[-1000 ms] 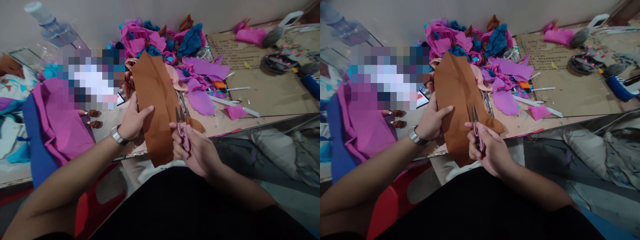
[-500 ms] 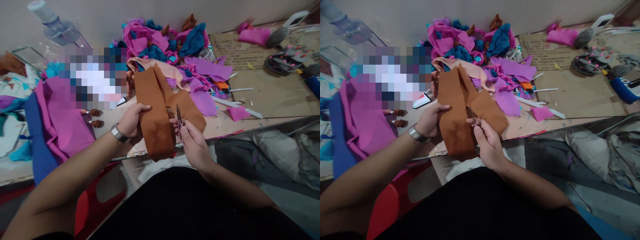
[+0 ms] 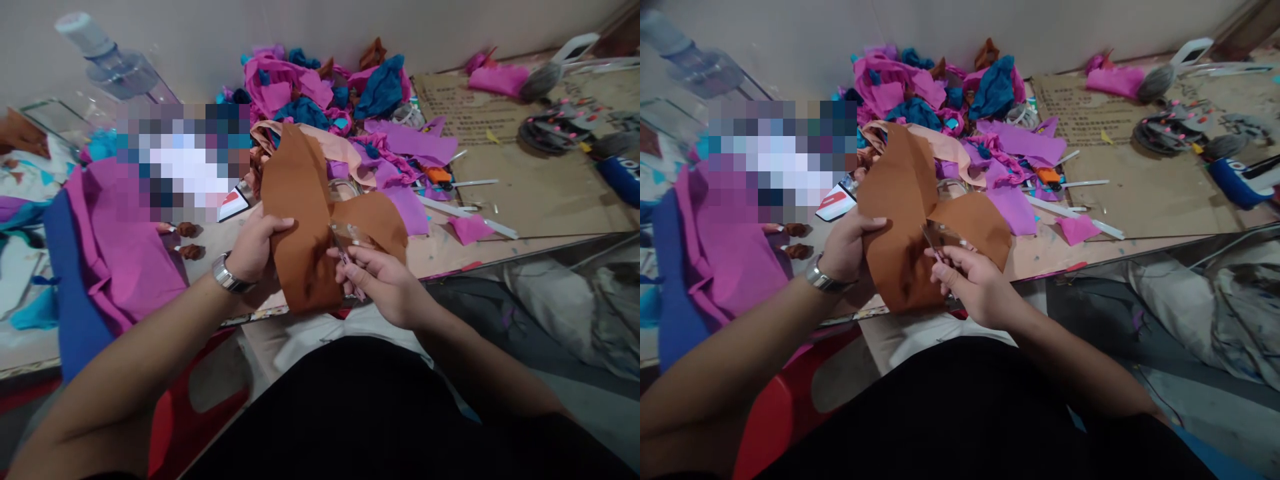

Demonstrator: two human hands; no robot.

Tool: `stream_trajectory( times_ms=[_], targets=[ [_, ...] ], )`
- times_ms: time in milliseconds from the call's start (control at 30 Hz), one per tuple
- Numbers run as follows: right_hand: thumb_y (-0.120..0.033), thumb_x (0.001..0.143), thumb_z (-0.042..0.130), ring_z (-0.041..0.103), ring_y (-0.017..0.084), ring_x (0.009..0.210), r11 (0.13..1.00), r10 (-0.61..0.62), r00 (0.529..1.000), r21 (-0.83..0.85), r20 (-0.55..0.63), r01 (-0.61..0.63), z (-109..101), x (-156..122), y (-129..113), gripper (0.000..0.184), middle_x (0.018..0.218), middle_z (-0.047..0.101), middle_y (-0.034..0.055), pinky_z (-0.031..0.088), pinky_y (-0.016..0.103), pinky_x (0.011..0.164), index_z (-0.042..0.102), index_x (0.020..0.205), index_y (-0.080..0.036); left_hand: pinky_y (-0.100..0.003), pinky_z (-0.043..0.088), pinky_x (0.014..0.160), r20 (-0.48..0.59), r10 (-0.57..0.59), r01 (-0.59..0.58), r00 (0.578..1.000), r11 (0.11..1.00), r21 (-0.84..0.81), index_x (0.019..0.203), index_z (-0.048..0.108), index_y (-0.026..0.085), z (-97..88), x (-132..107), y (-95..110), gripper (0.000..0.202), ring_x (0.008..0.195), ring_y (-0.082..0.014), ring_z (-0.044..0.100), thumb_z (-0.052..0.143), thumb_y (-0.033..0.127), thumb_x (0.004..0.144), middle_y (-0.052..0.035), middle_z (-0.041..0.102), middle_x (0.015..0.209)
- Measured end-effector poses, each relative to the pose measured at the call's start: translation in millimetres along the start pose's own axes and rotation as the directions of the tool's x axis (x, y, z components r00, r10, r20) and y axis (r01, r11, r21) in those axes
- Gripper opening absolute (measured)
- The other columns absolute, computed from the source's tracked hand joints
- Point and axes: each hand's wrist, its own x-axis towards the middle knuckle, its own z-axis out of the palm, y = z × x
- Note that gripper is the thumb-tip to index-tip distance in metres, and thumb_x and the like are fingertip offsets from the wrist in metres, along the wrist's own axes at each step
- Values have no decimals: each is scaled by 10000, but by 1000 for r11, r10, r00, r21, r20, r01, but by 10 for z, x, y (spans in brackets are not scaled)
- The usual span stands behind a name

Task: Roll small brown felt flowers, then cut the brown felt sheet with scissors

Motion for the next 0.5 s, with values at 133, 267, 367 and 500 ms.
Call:
stream_trajectory(
  times_ms=[133, 267, 367, 500],
  targets=[
    [-431, 1075, 631, 613, 114, 703, 999, 10, 1000, -42, -6, -10, -86, -18, -77, 272, 970, 720, 51, 480, 278, 611, 701, 1086, -168, -355, 608, 787, 20, -41, 42, 999, 995, -89, 1069, 719, 217, 20, -23, 24, 381, 922, -243, 735, 718, 183, 689, -48, 801, 1087],
    [-435, 1081, 628, 593, 109, 707, 997, 40, 999, -66, 25, -38, -120, 10, -122, 290, 1002, 750, 66, 462, 268, 605, 715, 1077, -159, -345, 602, 779, 33, -42, 45, 999, 993, -110, 1091, 734, 225, 19, -44, 20, 415, 911, -228, 731, 726, 173, 680, -20, 800, 1090],
    [-445, 1086, 625, 561, 91, 657, 1000, 20, 997, -9, 76, -20, -113, 43, -97, 312, 935, 722, 45, 440, 260, 592, 723, 1039, -152, -334, 601, 790, 56, -4, 9, 998, 995, -104, 1167, 745, 225, 9, -38, 3, 514, 932, -239, 731, 731, 171, 656, -13, 811, 1076],
    [-479, 1078, 652, 550, 96, 619, 992, 36, 993, 116, 111, -49, -110, 77, 25, 307, 792, 656, -9, 432, 252, 586, 693, 1100, -176, -312, 609, 766, 73, 5, 4, 997, 992, -124, 1247, 733, 226, -6, -30, -10, 624, 908, -221, 742, 745, 164, 626, -24, 817, 1076]
  ],
)
